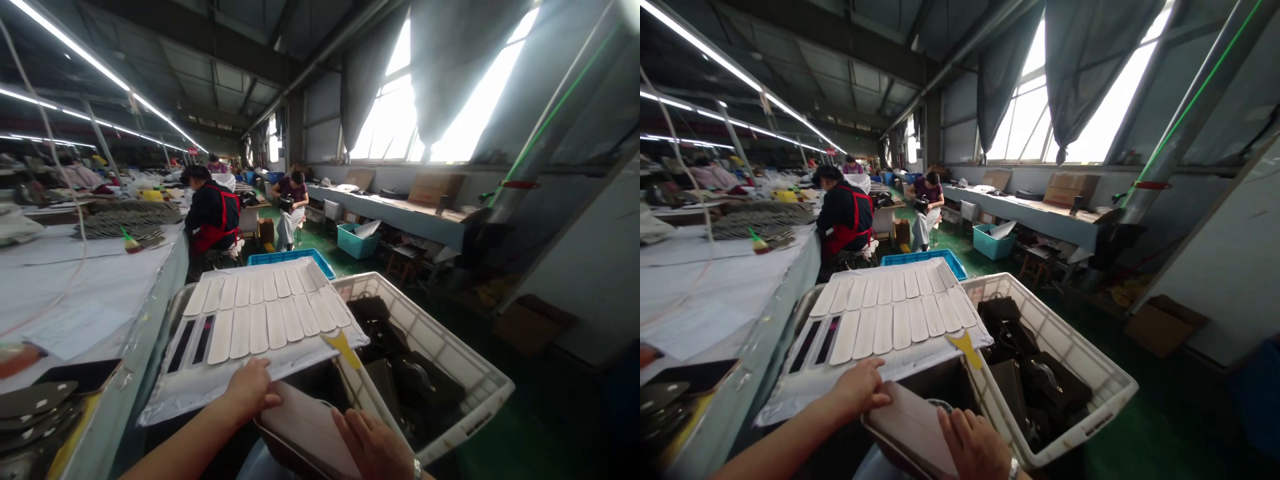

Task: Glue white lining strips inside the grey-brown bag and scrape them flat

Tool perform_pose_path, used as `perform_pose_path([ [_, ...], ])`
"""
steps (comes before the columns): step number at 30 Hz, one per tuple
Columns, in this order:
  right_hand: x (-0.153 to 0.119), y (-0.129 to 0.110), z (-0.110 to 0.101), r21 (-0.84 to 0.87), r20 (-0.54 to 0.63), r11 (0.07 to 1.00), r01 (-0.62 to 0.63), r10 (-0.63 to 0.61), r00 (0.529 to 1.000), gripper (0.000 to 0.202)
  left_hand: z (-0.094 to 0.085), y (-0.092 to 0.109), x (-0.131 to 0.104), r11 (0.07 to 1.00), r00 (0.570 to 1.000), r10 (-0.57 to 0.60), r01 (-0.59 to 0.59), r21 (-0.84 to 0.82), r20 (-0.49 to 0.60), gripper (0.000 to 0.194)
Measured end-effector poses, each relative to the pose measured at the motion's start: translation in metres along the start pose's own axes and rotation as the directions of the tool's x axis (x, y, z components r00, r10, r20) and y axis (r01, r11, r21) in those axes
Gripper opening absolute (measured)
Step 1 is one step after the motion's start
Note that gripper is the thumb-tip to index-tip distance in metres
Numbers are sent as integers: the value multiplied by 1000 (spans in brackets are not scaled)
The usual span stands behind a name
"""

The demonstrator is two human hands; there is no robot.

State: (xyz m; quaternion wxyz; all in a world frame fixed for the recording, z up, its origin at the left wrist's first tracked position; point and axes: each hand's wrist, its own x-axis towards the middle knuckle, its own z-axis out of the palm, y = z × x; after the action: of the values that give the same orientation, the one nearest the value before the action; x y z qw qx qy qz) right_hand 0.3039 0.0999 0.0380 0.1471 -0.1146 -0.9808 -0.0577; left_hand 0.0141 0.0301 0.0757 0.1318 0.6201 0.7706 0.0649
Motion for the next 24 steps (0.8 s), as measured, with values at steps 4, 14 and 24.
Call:
perform_pose_path([
  [4, 6, -5, -12, 23, 165, 1000, -8, 4, 986, 79, 13, -10, -11, 1000, 1000, 15, -15, 11, 15, 23],
  [14, 17, 4, -17, 120, 381, 993, -11, -36, 924, 82, 32, -20, -21, 972, 998, -7, -7, -235, -60, 25],
  [24, 18, 12, -12, 40, 433, 999, -11, -8, 901, 76, 51, -25, -10, 915, 993, 84, -110, -389, -84, 13],
])
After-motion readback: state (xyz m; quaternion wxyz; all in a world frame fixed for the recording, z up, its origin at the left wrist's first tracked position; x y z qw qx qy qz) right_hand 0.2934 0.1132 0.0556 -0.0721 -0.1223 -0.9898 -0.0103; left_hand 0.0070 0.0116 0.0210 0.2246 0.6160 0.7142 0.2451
